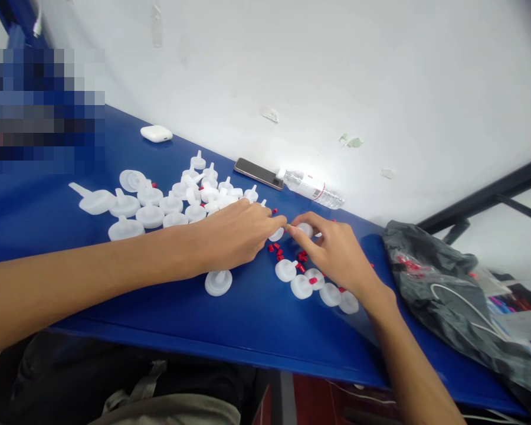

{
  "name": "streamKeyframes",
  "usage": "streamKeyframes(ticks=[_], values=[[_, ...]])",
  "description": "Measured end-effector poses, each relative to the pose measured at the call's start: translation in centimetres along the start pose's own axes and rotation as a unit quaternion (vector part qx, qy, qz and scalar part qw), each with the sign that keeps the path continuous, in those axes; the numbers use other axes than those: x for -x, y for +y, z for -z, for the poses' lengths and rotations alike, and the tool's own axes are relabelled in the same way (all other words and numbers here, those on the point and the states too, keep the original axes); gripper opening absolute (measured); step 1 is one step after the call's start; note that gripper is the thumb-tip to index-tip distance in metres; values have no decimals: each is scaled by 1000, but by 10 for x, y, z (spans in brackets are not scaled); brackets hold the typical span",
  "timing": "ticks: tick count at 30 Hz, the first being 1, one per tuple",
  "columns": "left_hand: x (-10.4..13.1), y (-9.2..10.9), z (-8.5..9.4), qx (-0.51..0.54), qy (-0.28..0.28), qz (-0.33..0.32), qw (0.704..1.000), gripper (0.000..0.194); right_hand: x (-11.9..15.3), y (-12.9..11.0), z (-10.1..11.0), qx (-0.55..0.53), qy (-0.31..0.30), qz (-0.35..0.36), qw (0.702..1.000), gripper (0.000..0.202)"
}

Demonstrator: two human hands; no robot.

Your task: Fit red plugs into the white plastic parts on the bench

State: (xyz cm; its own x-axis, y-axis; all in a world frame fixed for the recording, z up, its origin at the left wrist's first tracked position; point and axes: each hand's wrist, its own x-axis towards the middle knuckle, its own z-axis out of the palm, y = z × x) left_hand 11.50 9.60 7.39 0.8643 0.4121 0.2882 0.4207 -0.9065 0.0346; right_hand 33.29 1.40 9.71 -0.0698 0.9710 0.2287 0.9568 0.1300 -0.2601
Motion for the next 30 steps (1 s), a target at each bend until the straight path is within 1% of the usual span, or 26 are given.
streamKeyframes(ticks=[4,9,14,21,25,30], values=[[1,-2,-5,-12,0,-13,1000,37,0,0,0,0,-5,-9,1000,31],[2,-5,-6,-18,6,-20,1000,37,0,0,0,4,-12,-15,1000,30],[1,-5,-3,-14,-1,-25,1000,36,-1,1,-1,5,-24,-17,1000,31],[-2,-1,3,-4,-15,-5,1000,40,-2,3,-1,25,-34,-7,999,31],[-2,-1,5,-3,-28,-4,1000,39,-1,3,0,32,-45,-5,998,27],[-1,-1,5,-5,-37,-3,999,38,-1,5,-1,27,-40,13,999,23]])
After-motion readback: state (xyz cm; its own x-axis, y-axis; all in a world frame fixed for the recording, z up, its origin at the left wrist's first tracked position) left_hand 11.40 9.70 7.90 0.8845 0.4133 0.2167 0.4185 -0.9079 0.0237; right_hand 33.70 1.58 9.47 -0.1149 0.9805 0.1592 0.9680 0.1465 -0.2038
